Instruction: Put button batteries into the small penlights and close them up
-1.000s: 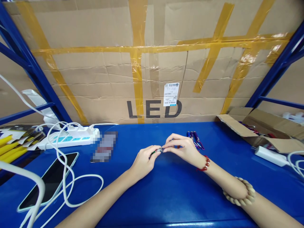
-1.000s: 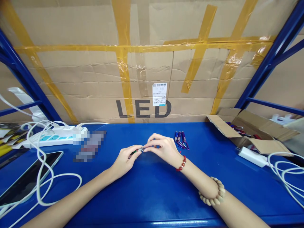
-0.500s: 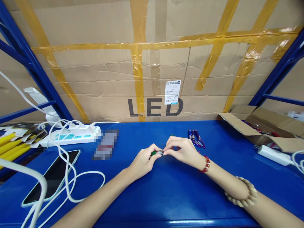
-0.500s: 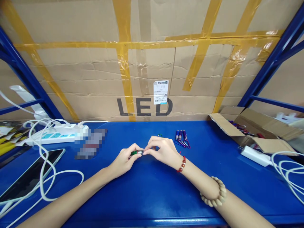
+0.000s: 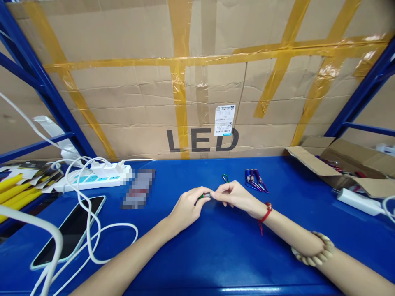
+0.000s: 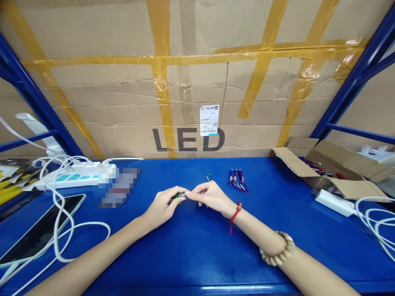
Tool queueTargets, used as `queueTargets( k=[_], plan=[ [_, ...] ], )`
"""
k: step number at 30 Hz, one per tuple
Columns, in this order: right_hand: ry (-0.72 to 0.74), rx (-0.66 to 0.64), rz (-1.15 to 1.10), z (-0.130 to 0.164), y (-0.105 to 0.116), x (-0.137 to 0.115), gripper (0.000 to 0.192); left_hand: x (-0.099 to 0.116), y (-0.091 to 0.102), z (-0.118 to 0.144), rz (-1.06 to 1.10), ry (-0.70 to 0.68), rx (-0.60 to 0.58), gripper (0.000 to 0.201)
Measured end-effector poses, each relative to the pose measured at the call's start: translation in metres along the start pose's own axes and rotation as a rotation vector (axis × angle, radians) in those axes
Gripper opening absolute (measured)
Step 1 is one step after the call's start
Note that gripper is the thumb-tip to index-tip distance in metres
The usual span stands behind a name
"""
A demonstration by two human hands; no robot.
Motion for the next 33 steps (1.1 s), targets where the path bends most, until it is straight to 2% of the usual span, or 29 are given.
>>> queueTargets(
  k=[3,6,8,11,17,23,29,33],
  plan=[
    [0.27,0.181,0.126,0.003,0.019,-0.022,0.038,-0.007,-0.004,-0.002,0.02,0.057,0.0,0.015],
    [0.546,0.189,0.267,0.013,0.021,-0.044,0.029,-0.008,-0.006,-0.004,0.026,0.062,0.002,0.016],
    [0.64,0.165,0.367,0.017,0.019,-0.05,0.025,-0.008,-0.005,-0.004,0.026,0.061,0.004,0.017],
    [0.687,0.164,0.447,0.02,0.018,-0.052,0.024,-0.006,-0.006,-0.003,0.043,0.07,-0.019,0.017],
    [0.588,0.138,0.424,0.018,0.013,-0.047,0.03,-0.001,-0.01,0.002,0.022,0.025,-0.106,0.017],
    [0.482,0.141,0.283,0.014,0.011,-0.039,0.029,-0.005,-0.007,0.007,0.079,0.052,-0.05,0.01],
    [0.193,0.007,0.033,0.006,0.003,-0.02,0.033,0.009,-0.001,0.008,-0.073,-0.106,0.025,0.013],
    [0.035,-0.02,-0.121,0.005,-0.002,-0.009,0.036,0.011,0.003,0.008,-0.09,-0.128,0.068,0.013]
  ],
)
Point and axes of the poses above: each hand's wrist, its own z-axis away from the middle knuckle, its own y-axis out of the back of the hand, x = y × z, the point moved 9 cm from there along -z, towards the middle knuckle, and after that the axes turned 1 degree about -y, right-handed, at the moved point
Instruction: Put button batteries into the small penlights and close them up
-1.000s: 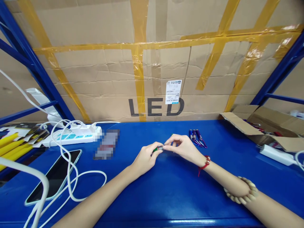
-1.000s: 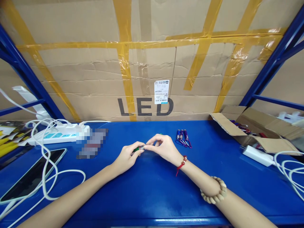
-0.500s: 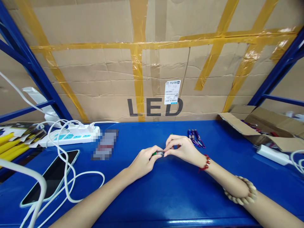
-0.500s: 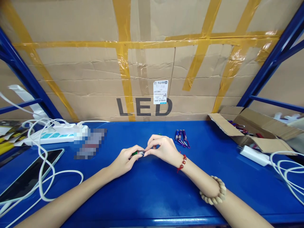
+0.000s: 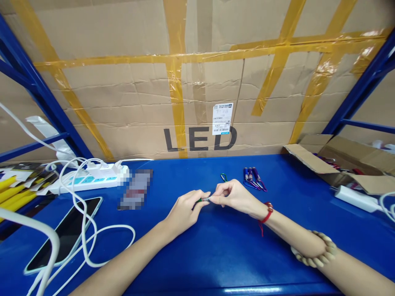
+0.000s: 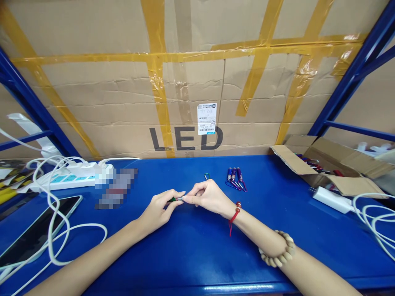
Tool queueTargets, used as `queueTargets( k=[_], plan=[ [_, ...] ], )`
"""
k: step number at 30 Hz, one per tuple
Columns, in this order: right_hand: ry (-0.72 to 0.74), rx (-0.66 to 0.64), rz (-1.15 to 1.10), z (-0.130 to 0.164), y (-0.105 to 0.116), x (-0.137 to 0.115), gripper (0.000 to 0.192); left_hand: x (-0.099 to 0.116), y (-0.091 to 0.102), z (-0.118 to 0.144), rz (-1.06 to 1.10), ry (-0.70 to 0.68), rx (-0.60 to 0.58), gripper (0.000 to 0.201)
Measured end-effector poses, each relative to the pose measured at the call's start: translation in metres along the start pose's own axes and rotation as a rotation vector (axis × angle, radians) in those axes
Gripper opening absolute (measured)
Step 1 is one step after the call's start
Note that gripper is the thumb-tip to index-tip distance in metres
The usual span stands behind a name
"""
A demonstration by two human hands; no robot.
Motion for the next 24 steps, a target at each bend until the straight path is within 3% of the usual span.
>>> queueTargets(
  k=[8,16,18,24],
  plan=[
    [-0.138,-0.002,-0.011,0.002,0.002,0.007,0.043,-0.008,-0.009,-0.003,0.019,0.07,-0.077,0.02],
    [0.04,-0.003,0.093,-0.006,0.01,-0.003,0.037,-0.017,-0.011,-0.007,0.016,0.153,-0.034,0.017],
    [0.153,0.009,0.148,-0.006,0.012,-0.01,0.035,-0.015,-0.012,-0.008,0.057,0.167,-0.045,0.018],
    [0.747,0.107,0.471,0.019,0.015,-0.056,0.015,-0.013,-0.013,-0.008,0.105,0.198,-0.077,0.022]
  ],
)
Point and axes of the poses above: each hand's wrist, its own z-axis away from the middle knuckle, its own y-axis out of the back of the hand, x = y × z, the point moved 9 cm from there along -z, towards the middle knuckle, and after that the axes turned 1 degree about -y, right-handed, at the moved point
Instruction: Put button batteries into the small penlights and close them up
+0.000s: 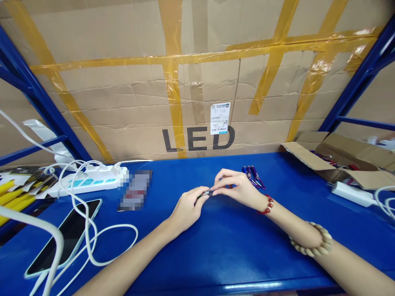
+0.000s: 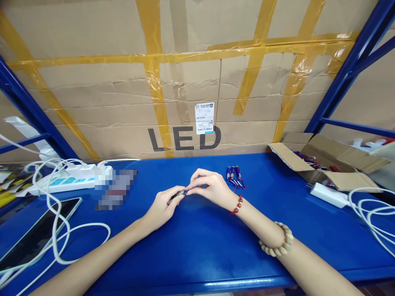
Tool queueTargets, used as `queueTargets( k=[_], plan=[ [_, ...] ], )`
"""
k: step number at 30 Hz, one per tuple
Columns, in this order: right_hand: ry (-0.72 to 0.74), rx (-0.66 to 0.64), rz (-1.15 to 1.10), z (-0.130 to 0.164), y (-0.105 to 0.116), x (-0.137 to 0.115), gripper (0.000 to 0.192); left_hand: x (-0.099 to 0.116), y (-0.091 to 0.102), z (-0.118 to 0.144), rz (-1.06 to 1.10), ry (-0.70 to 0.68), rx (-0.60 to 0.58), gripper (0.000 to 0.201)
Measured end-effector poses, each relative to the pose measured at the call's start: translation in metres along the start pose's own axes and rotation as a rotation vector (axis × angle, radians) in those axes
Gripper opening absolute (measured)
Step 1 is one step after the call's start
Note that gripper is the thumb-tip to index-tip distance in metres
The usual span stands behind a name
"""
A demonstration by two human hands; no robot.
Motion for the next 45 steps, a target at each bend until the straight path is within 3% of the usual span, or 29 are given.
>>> queueTargets(
  k=[10,15,20,24,30,35,38,41,45],
  plan=[
    [0.249,-0.095,0.269,0.005,-0.002,-0.027,0.015,0.002,-0.011,0.003,0.06,-0.002,-0.1,0.024],
    [0.231,-0.097,0.282,0.006,-0.005,-0.025,0.016,-0.005,-0.012,0.007,0.043,0.054,-0.133,0.02],
    [-0.03,-0.086,0.105,0.005,-0.012,0.0,0.021,-0.013,-0.01,0.011,0.051,0.097,-0.135,0.008],
    [-0.262,-0.073,-0.094,0.006,-0.019,0.015,0.026,-0.001,-0.001,0.013,-0.055,-0.063,-0.057,0.012],
    [-0.678,-0.158,-0.52,0.021,-0.042,0.029,0.041,0.023,0.013,0.015,-0.188,-0.3,0.093,0.013],
    [-0.79,-0.197,-0.524,0.026,-0.047,0.034,0.047,0.025,0.011,0.011,-0.177,-0.289,0.075,0.02],
    [-0.68,-0.083,-0.33,0.018,-0.031,0.038,0.04,0.015,0.013,0.007,-0.183,-0.213,0.133,0.018],
    [-0.358,0.039,-0.127,0.005,-0.011,0.022,0.03,0.008,0.012,0.005,-0.187,-0.158,0.145,0.019],
    [-0.033,-0.004,0.018,0.002,-0.006,0.0,0.018,0.006,0.007,0.003,-0.184,-0.098,0.074,0.02]
  ],
)
Point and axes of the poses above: each hand's wrist, its own z-axis away from the middle knuckle, its own y-axis out of the back of the hand, x = y × z, the point moved 9 cm from there along -z, towards the middle knuckle, and after that the axes turned 1 degree about -y, right-handed, at the moved point
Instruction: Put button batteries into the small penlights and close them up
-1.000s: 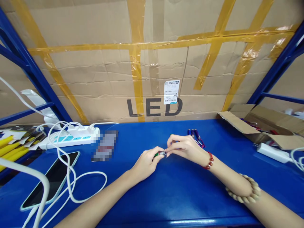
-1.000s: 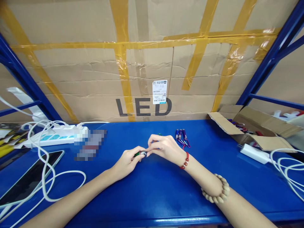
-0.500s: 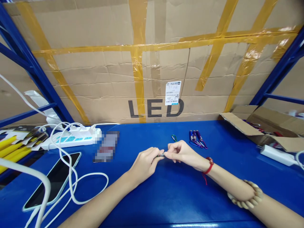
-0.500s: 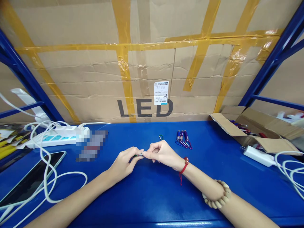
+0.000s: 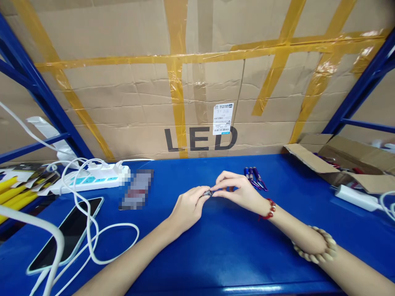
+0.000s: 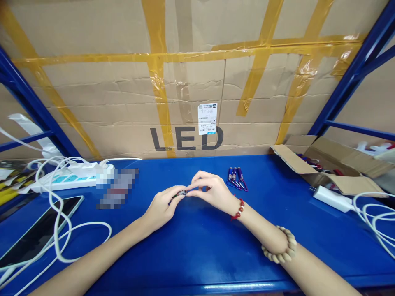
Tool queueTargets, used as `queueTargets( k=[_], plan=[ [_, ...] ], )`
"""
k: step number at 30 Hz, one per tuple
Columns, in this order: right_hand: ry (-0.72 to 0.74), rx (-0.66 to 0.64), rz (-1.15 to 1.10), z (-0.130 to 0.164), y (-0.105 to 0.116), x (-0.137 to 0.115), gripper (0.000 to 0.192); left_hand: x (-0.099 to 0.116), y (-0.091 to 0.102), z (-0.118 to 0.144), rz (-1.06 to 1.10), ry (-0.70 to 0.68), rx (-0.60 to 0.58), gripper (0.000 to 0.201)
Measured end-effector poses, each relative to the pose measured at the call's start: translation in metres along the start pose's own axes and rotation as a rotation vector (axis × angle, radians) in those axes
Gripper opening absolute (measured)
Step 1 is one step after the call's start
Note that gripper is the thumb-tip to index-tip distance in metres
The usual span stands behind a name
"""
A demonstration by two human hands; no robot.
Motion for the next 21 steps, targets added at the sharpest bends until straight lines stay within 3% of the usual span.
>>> queueTargets(
  k=[4,9,15,21],
  plan=[
    [0.114,-0.028,0.124,0.003,0.001,-0.008,0.015,0.001,-0.007,0.001,0.037,0.026,-0.116,0.02],
    [0.075,-0.018,0.118,0.005,-0.004,-0.004,0.017,0.0,-0.01,0.004,0.049,0.042,-0.174,0.018],
    [-0.234,-0.015,-0.061,0.005,-0.013,0.018,0.019,-0.001,-0.007,0.009,0.015,0.061,-0.167,0.015],
    [-0.591,-0.133,-0.396,0.015,-0.031,0.031,0.034,0.014,0.004,0.009,-0.086,-0.146,-0.018,0.008]
  ],
)
Point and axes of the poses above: each hand's wrist, its own z-axis away from the middle knuckle, its own y-axis out of the back of the hand, x = y × z, the point moved 9 cm from there along -z, towards the middle knuckle, and after that the axes turned 1 degree about -y, right-handed, at the moved point
